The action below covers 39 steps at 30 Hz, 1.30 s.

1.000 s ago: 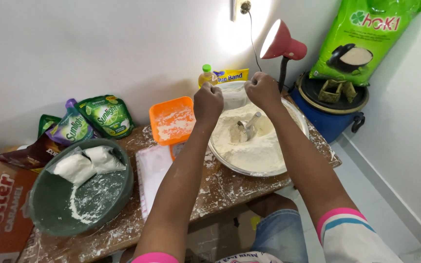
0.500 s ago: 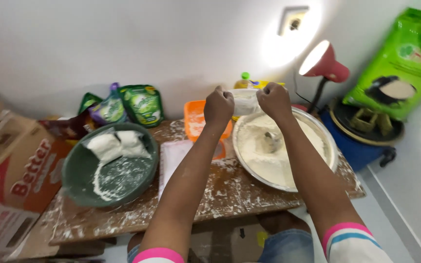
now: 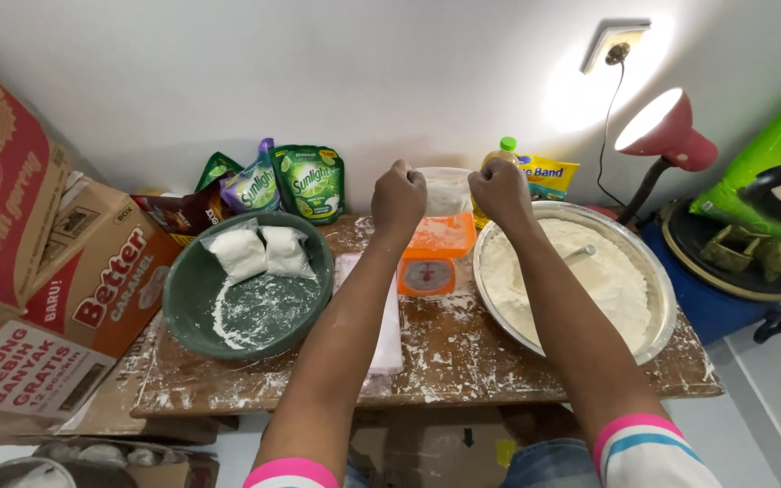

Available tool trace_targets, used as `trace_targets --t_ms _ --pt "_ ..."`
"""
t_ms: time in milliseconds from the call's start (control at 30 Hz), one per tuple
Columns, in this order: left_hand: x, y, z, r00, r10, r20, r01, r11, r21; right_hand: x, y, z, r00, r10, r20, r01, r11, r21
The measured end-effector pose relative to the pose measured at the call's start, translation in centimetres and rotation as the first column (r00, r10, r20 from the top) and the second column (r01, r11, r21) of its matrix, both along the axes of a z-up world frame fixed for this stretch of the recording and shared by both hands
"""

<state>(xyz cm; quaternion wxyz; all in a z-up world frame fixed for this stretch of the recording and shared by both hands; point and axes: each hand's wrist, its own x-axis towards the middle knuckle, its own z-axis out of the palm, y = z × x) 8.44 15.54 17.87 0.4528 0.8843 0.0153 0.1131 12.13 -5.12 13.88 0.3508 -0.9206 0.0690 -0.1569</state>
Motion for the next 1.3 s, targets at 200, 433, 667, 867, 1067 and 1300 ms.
trace_targets --t_ms 200,433,667,867,1067,1300 --pt "1.3 0.7 -2.8 1.000 0.016 -0.004 -0.016 1.000 -0.009 -0.2 2.2 -1.0 0.999 -0.017 0.033 0.017 1.000 0.009" --pt "3.2 1.4 -8.7 1.000 0.017 0.004 -0.018 0.994 0.111 -0.5 3.2 -4.9 1.000 -0.028 0.010 0.028 1.000 -0.012" --pt "0.5 1.7 -6.3 0.999 -0.028 -0.015 0.029 0.996 0.081 -0.4 3.0 -5.8 0.999 -0.050 0.013 0.050 0.999 -0.021" --pt "-0.7 1.7 -5.5 0.999 -0.046 -0.016 0.046 0.998 0.040 -3.0 3.8 -3.7 0.999 -0.045 0.018 0.046 0.999 -0.005" --pt "-1.9 2.1 -6.7 0.998 -0.068 0.002 0.068 0.998 0.011 -3.9 3.5 -4.9 0.998 -0.028 0.048 0.024 0.997 0.077" --pt "-4.4 2.5 -6.9 0.989 -0.054 0.138 0.052 0.999 0.018 -7.3 4.0 -5.3 0.997 0.034 0.075 -0.042 0.992 0.115"
